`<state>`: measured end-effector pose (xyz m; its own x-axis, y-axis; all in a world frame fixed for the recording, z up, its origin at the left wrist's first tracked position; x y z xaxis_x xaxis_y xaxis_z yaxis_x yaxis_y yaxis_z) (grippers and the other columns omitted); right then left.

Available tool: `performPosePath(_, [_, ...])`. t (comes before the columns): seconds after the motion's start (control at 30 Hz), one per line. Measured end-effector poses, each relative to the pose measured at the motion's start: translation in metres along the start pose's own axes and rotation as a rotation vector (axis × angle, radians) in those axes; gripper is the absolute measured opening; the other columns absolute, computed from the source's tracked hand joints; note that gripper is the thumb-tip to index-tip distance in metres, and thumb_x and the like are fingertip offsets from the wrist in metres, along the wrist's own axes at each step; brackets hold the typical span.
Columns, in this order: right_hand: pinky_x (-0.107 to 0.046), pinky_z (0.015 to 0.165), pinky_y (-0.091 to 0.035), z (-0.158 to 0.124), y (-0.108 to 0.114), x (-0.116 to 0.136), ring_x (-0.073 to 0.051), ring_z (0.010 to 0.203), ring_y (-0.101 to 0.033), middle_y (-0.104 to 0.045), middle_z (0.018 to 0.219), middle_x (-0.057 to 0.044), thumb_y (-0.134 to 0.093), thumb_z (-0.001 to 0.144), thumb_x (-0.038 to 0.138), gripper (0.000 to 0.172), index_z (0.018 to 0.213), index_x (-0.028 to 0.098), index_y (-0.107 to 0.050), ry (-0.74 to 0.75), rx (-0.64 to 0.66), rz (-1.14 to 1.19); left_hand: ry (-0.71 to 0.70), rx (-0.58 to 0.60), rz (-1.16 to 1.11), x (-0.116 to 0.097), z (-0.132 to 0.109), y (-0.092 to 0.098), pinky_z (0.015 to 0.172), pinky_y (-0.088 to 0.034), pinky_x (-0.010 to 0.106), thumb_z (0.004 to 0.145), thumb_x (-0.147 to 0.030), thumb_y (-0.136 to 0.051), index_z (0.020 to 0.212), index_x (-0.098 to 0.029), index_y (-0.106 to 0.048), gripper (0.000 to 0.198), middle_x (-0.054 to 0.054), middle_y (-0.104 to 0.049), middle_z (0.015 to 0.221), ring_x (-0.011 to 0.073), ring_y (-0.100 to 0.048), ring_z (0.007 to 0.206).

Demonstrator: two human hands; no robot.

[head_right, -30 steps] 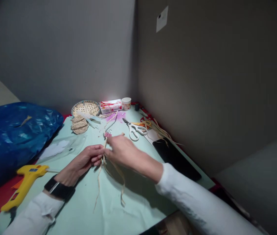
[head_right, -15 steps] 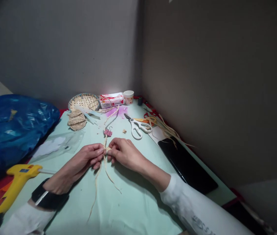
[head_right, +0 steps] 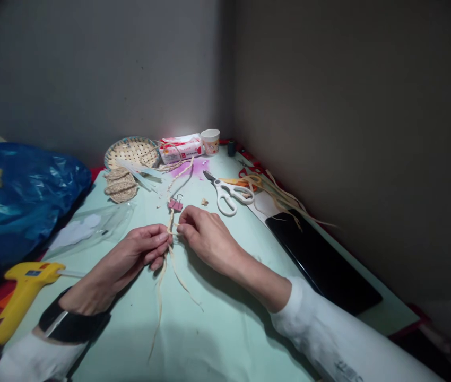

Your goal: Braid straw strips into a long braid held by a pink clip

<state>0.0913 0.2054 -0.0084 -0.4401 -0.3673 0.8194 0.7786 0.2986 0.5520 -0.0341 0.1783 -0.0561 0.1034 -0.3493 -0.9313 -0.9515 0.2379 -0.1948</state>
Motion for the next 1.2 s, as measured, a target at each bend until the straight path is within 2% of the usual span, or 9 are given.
performPosePath(0.13, [-0.023,0.063,-0.033,-0.003,-0.005,0.008,-0.013,0.070,-0.054,-0.065,0.078,-0.001,-0.050,0.089,0.021,0.011,0.087,0.018,-0.061,0.010,-0.024,-0.105,-0.005,-0.019,0.013,-0.001,0.000,0.000,0.044,-0.037,0.017,0.083,-0.023,-0.060,0.070,-0.015,-0.057,0.016,-0.007,-0.040,0.048,0.0051,-0.040,0.040])
performPosePath(0.27, [-0.024,0.062,-0.033,-0.006,-0.012,0.011,-0.014,0.065,-0.055,-0.066,0.074,-0.003,-0.048,0.090,0.022,0.018,0.088,0.018,-0.065,-0.035,0.019,-0.194,-0.009,-0.023,0.019,-0.002,0.000,-0.001,0.044,-0.038,0.017,0.084,-0.020,-0.058,0.071,-0.014,-0.058,0.014,-0.008,-0.040,0.047,0.0047,-0.040,0.040])
performPosePath(0.43, [-0.025,0.058,-0.031,-0.008,-0.008,0.006,-0.015,0.061,-0.055,-0.067,0.072,-0.005,-0.047,0.088,0.026,0.021,0.091,0.019,-0.067,-0.079,-0.023,-0.388,-0.007,-0.029,0.020,-0.002,-0.001,0.000,0.045,-0.039,0.017,0.083,-0.021,-0.059,0.073,-0.014,-0.059,0.013,-0.008,-0.040,0.048,0.0046,-0.039,0.040])
performPosePath(0.57, [-0.027,0.055,-0.026,-0.006,-0.009,0.007,-0.016,0.059,-0.054,-0.067,0.069,-0.006,-0.046,0.087,0.027,0.025,0.089,0.020,-0.070,-0.060,-0.033,-0.505,-0.020,-0.034,0.031,-0.003,-0.002,0.000,0.044,-0.039,0.017,0.081,-0.024,-0.063,0.074,-0.014,-0.060,0.013,-0.008,-0.041,0.049,0.0045,-0.039,0.041])
performPosePath(0.7, [-0.026,0.054,-0.025,-0.006,-0.012,0.011,-0.013,0.052,-0.046,-0.063,0.063,-0.004,-0.046,0.085,0.025,0.026,0.085,0.020,-0.072,-0.074,0.020,-0.441,-0.015,-0.040,0.050,-0.003,-0.003,0.000,0.044,-0.038,0.017,0.079,-0.027,-0.065,0.073,-0.014,-0.061,0.015,-0.008,-0.039,0.047,0.0049,-0.039,0.040])
performPosePath(0.83, [-0.026,0.051,-0.023,-0.009,-0.012,0.013,-0.011,0.049,-0.039,-0.056,0.054,0.000,-0.047,0.083,0.023,0.025,0.071,0.018,-0.069,-0.098,0.078,-0.320,-0.014,-0.038,0.072,-0.004,-0.003,-0.002,0.043,-0.036,0.017,0.079,-0.027,-0.064,0.070,-0.014,-0.061,0.016,-0.008,-0.040,0.046,0.0049,-0.041,0.039])
performPosePath(0.93, [-0.025,0.051,-0.025,-0.010,-0.013,0.010,-0.011,0.051,-0.043,-0.057,0.054,0.000,-0.047,0.082,0.022,0.027,0.065,0.016,-0.066,-0.080,0.110,-0.198,-0.024,-0.046,0.089,-0.004,-0.002,-0.001,0.043,-0.036,0.017,0.078,-0.028,-0.066,0.070,-0.014,-0.061,0.016,-0.008,-0.040,0.047,0.0051,-0.042,0.039])
performPosePath(1.07, [-0.023,0.054,-0.030,-0.010,-0.018,0.002,-0.011,0.054,-0.051,-0.063,0.060,0.000,-0.045,0.084,0.022,0.028,0.070,0.016,-0.068,-0.065,0.146,-0.046,-0.026,-0.057,0.099,-0.004,-0.003,-0.001,0.043,-0.037,0.018,0.077,-0.031,-0.066,0.070,-0.014,-0.060,0.019,-0.008,-0.041,0.047,0.0053,-0.043,0.038])
performPosePath(1.2, [-0.022,0.053,-0.030,-0.011,-0.017,0.007,-0.011,0.054,-0.051,-0.063,0.058,0.000,-0.043,0.086,0.021,0.029,0.069,0.016,-0.065,-0.070,0.130,-0.068,-0.033,-0.062,0.107,-0.004,-0.003,-0.001,0.042,-0.037,0.018,0.080,-0.029,-0.063,0.067,-0.015,-0.058,0.020,-0.008,-0.040,0.047,0.0054,-0.043,0.037])
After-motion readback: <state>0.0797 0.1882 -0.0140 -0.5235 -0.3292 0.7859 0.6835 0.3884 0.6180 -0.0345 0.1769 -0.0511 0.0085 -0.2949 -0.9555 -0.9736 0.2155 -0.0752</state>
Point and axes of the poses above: each hand's wrist, its own z-axis towards the middle knuckle, its own y-axis out of the back of the hand, x = y × z, the point moved 8 cm from there along z, towards the middle knuckle
